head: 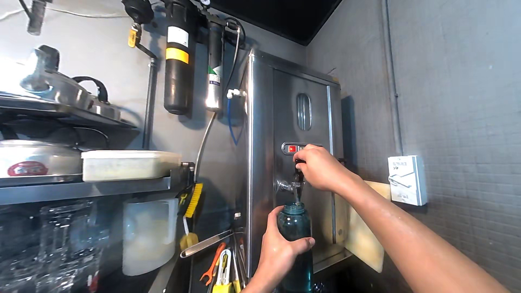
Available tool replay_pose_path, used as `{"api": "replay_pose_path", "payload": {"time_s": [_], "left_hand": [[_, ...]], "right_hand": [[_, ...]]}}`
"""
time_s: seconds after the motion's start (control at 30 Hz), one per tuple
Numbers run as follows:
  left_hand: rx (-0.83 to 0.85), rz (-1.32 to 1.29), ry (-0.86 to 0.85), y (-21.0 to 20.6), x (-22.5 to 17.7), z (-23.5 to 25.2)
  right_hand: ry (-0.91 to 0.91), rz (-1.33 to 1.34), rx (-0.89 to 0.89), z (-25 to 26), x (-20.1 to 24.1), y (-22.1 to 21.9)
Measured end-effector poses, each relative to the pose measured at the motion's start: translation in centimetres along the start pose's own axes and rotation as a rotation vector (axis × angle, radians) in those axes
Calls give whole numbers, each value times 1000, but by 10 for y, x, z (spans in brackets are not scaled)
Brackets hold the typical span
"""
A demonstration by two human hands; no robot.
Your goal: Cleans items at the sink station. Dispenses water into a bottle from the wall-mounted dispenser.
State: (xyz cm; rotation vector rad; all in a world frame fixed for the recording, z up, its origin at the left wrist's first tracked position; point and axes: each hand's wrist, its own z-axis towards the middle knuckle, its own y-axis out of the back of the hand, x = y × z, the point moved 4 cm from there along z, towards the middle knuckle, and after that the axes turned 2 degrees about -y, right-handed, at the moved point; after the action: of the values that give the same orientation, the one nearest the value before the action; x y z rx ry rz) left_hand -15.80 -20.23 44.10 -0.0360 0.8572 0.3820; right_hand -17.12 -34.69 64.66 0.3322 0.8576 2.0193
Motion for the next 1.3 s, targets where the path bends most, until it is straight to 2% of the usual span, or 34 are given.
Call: {"api": "replay_pose_path", "payload": {"time_s": [1.3], "left_hand": [[-13, -8, -22, -2, 4, 0]], "right_hand": [[5, 15, -28, -2, -1, -1]]}}
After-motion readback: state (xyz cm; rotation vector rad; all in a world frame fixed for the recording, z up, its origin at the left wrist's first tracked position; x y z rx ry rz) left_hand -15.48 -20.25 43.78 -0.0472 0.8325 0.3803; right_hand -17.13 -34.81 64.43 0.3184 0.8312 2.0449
